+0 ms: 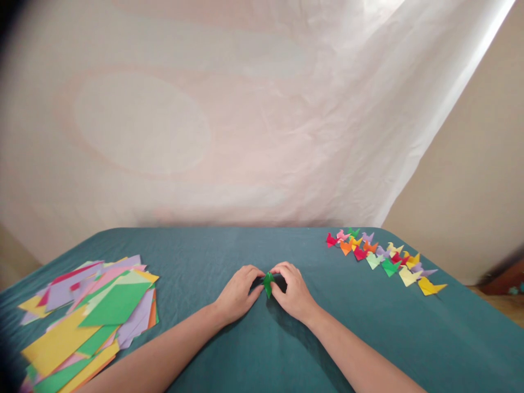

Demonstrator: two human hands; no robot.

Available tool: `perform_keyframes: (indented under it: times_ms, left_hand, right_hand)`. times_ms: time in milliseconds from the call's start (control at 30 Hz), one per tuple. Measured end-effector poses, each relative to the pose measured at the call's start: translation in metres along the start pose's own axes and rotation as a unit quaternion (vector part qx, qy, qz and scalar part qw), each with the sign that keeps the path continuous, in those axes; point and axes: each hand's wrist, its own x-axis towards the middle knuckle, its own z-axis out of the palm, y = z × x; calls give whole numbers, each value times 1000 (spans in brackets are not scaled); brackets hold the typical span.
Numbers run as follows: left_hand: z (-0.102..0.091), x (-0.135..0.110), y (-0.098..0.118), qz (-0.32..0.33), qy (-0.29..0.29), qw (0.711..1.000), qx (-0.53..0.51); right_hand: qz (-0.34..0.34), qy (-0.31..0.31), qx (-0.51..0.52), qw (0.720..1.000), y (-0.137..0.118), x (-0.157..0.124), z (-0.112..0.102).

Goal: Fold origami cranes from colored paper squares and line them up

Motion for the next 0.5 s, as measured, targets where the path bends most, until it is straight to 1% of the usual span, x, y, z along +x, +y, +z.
perform_keyframes:
  times_ms: [500]
  left_hand:
    - [2, -1, -1, 11, 12, 1000, -7]
  right_hand:
    - [-11, 11, 0, 1000, 0, 0, -1]
